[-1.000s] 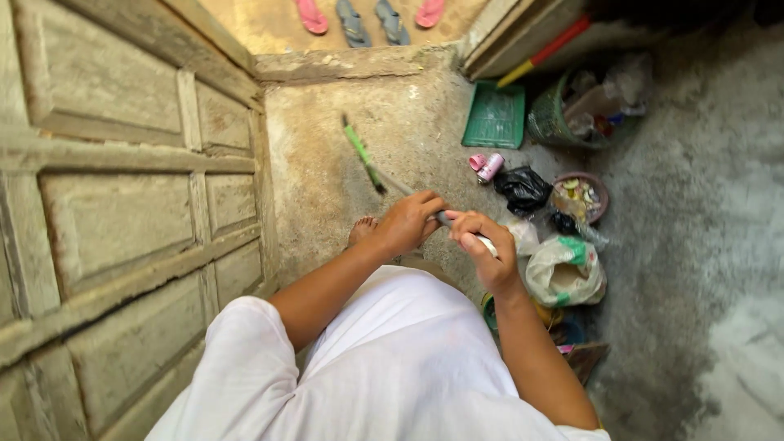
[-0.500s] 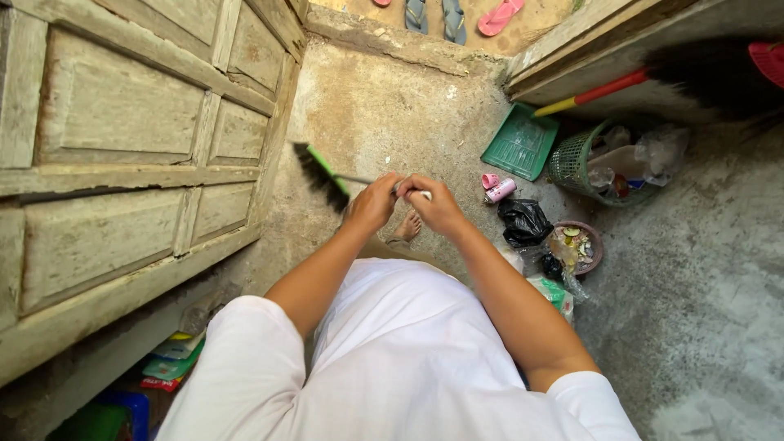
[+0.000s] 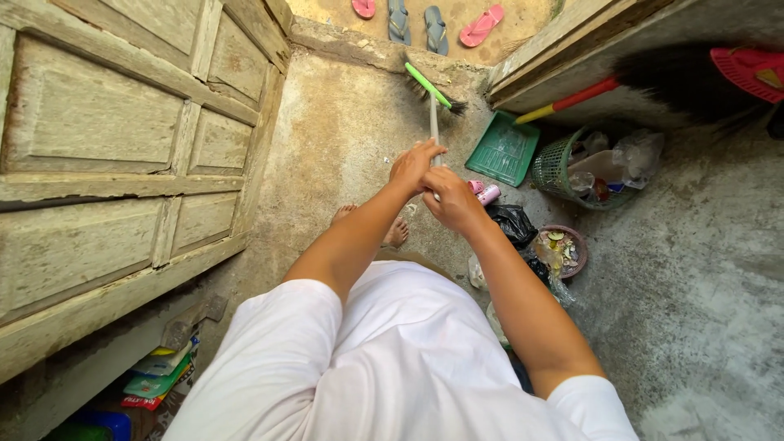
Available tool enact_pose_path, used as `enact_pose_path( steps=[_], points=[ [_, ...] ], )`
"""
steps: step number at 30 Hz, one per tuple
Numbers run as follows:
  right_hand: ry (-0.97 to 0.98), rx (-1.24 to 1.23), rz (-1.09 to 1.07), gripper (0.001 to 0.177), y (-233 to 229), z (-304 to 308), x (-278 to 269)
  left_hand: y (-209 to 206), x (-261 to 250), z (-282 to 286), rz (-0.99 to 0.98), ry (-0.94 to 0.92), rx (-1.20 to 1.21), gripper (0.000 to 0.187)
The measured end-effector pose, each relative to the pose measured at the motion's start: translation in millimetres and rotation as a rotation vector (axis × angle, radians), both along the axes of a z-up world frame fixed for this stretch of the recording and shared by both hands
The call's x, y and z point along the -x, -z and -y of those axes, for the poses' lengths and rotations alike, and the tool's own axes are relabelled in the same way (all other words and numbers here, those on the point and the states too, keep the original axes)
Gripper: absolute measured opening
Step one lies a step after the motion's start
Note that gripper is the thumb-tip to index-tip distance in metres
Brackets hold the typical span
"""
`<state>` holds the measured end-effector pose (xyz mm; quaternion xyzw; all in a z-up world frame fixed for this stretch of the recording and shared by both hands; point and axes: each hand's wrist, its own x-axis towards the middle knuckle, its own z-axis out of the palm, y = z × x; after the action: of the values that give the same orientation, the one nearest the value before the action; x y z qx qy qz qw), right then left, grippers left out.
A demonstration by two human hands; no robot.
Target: Sweeping the floor with a broom and moving objects to clean the area.
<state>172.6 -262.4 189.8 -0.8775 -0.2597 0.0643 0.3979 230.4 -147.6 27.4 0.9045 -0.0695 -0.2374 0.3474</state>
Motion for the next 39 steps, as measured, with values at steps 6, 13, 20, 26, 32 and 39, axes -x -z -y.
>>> enact_pose_path(
  steps=[6, 13, 20, 26, 32, 39],
  points=[
    [0.031, -0.046, -0.148, 0.011, -103.1, 39.8, 31.6, -89.3, 39.5, -5.4, 0.499, 0.23, 0.185, 0.031],
    [-0.005, -0.162, -0.33, 0.023, -114.0, 75.0, 33.5, -152.0, 85.8, -22.9, 0.212, 0.216, 0.368, 0.032],
    [-0.128, -0.176, -0.48, 0.012, -35.2, 67.0, 32.5, -93.0, 94.2, -16.8, 0.079, 0.284, 0.218, 0.024],
    [-0.129, 0.066, -0.354, 0.017, 0.6, 51.6, 33.5, -45.8, 62.1, 12.9, -0.118, 0.234, 0.034, 0.034],
    [-0.094, 0.055, -0.215, 0.021, 25.3, 63.5, 23.1, -1.6, 27.8, 50.3, -0.031, 0.341, -0.153, 0.031],
    [-0.011, 0.047, -0.054, 0.018, -4.2, 67.4, 13.9, -25.1, 3.3, 55.2, 0.213, 0.363, -0.143, 0.04]
  ],
)
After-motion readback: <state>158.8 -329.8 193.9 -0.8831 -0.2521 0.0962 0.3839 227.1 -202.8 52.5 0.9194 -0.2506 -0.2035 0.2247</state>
